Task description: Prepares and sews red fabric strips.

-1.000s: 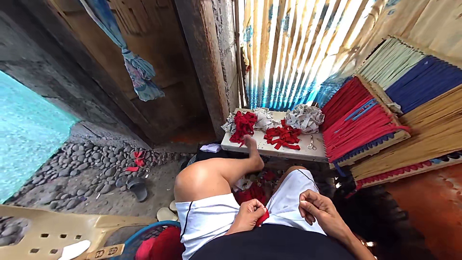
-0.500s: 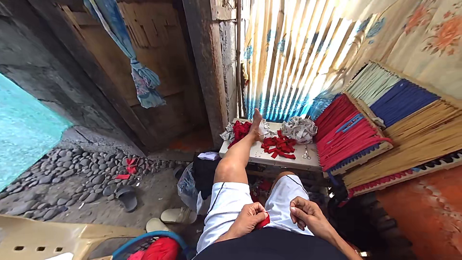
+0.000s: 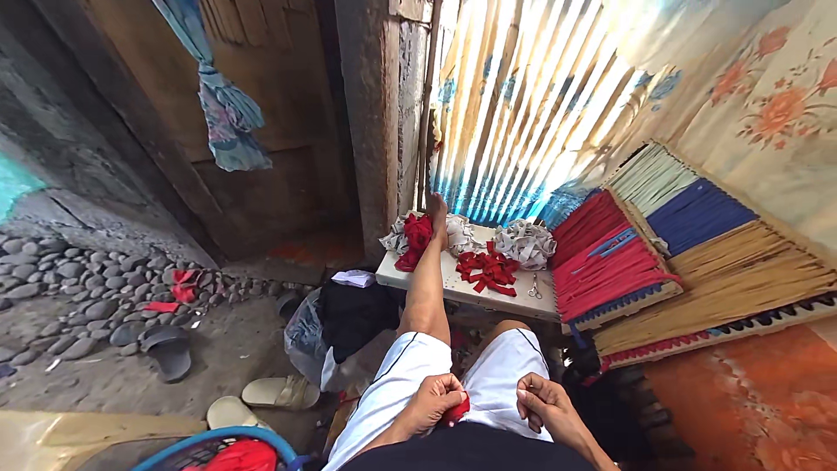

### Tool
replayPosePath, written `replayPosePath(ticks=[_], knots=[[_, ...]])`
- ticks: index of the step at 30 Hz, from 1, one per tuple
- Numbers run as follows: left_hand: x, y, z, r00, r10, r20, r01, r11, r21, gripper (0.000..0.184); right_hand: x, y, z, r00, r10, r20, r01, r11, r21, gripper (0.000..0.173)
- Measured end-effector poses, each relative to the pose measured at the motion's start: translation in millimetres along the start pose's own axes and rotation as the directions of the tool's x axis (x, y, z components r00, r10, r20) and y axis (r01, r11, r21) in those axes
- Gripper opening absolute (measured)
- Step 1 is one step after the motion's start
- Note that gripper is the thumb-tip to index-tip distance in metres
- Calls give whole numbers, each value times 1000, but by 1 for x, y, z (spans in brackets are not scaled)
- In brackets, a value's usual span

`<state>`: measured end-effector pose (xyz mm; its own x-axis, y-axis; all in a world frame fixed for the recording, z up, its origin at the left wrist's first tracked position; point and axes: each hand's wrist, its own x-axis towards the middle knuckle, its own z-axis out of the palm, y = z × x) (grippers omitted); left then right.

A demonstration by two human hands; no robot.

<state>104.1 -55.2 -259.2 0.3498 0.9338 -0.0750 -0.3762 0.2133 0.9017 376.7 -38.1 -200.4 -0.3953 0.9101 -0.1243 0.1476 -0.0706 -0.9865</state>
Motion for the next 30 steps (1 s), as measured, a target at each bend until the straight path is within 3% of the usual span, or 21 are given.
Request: replayPosePath(ticks=[11, 24, 30], knots=[[2, -1, -15, 996, -84, 30, 83, 996, 21, 6, 8, -7, 3, 1000, 6, 25, -6, 1000, -17, 10], [-9, 10, -21, 991, -82, 105, 90, 993, -76, 8, 2, -33, 18, 969, -158, 188, 143, 985, 93, 9], [-8, 12, -25, 984, -100, 150, 109, 992, -56, 7, 9, -28, 23, 970, -115, 212, 94, 990, 108, 9]])
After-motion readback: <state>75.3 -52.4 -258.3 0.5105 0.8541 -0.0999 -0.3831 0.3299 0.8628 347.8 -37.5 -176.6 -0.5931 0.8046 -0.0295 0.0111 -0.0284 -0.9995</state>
